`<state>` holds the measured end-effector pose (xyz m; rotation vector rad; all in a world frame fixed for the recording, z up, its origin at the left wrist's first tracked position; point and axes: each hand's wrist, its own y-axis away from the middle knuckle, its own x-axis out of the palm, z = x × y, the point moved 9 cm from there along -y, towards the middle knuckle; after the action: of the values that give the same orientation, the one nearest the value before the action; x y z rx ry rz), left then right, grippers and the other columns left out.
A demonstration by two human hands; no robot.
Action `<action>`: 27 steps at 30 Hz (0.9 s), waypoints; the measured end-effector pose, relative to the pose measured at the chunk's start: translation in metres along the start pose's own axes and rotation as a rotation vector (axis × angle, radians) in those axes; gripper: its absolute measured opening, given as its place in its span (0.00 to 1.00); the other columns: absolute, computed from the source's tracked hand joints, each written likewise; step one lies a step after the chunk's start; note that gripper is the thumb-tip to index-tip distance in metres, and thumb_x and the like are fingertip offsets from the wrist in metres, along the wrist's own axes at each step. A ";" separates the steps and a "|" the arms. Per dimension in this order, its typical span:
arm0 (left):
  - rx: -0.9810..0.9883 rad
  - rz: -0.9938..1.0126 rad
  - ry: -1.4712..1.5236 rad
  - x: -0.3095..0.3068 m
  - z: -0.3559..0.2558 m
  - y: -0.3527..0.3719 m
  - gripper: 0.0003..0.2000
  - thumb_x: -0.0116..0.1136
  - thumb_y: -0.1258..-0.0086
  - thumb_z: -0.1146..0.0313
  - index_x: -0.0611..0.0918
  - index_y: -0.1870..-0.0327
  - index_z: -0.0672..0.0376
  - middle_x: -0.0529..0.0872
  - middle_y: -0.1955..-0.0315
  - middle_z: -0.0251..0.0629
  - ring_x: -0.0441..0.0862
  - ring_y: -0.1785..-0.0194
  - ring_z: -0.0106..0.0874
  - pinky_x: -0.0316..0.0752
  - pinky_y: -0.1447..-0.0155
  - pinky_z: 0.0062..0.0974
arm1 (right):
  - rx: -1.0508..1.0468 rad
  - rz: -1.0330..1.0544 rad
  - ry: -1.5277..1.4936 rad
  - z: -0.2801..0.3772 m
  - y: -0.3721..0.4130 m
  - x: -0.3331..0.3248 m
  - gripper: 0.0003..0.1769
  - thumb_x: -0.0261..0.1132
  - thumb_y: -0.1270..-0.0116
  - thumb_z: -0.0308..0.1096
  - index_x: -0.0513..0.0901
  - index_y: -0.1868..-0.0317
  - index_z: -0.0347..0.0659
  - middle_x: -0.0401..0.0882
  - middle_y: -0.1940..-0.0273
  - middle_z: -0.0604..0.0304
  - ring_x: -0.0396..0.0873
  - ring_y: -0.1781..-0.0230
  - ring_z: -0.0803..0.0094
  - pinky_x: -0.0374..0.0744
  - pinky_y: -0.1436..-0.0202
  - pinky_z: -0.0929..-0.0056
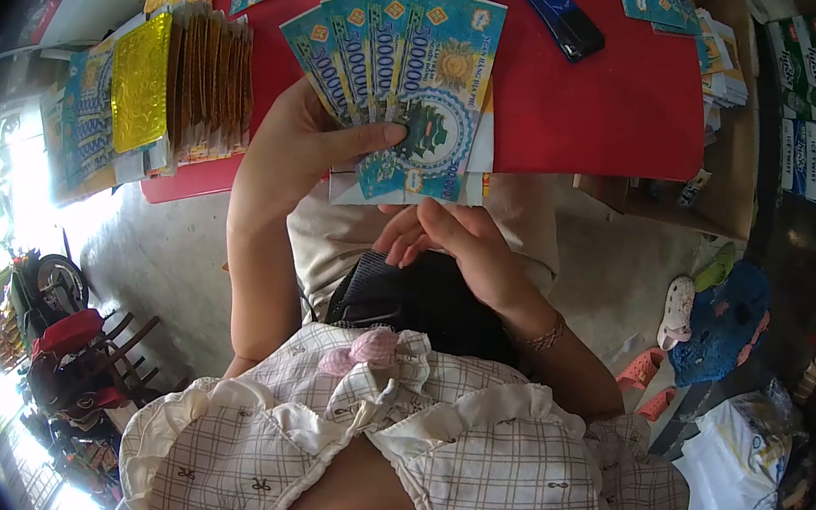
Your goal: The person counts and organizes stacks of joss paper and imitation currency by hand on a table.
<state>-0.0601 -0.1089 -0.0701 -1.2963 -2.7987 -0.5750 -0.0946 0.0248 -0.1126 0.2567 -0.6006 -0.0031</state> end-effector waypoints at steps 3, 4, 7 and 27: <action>-0.058 0.011 -0.067 -0.004 0.005 0.001 0.16 0.71 0.43 0.74 0.80 0.54 0.64 0.87 0.63 0.34 0.82 0.67 0.17 0.74 0.66 0.14 | 0.027 -0.058 -0.021 -0.005 -0.009 0.000 0.33 0.42 0.24 0.57 0.72 0.49 0.29 0.82 0.62 0.47 0.82 0.60 0.64 0.79 0.55 0.68; -0.053 0.010 -0.068 -0.003 0.005 -0.001 0.16 0.71 0.43 0.74 0.80 0.54 0.64 0.87 0.63 0.34 0.82 0.67 0.17 0.74 0.66 0.14 | 0.001 -0.122 -0.040 -0.001 -0.012 -0.005 0.30 0.42 0.24 0.54 0.72 0.50 0.30 0.82 0.65 0.47 0.83 0.62 0.63 0.79 0.56 0.67; -0.010 -0.006 0.007 -0.001 0.001 0.001 0.16 0.70 0.43 0.75 0.80 0.54 0.65 0.87 0.63 0.35 0.83 0.65 0.18 0.76 0.64 0.15 | -0.014 -0.197 -0.033 0.002 -0.011 -0.009 0.26 0.42 0.22 0.50 0.73 0.50 0.31 0.82 0.69 0.47 0.83 0.67 0.62 0.81 0.60 0.66; 0.090 -0.180 -0.214 0.004 -0.010 0.022 0.16 0.64 0.41 0.79 0.77 0.52 0.67 0.88 0.66 0.45 0.86 0.63 0.26 0.79 0.59 0.24 | -0.067 -0.284 -0.223 0.003 -0.015 -0.013 0.13 0.55 0.28 0.34 0.71 0.50 0.34 0.79 0.75 0.56 0.78 0.83 0.66 0.79 0.59 0.66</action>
<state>-0.0481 -0.0965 -0.0533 -1.1620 -3.0969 -0.3248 -0.1058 0.0103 -0.1205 0.2769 -0.7794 -0.3284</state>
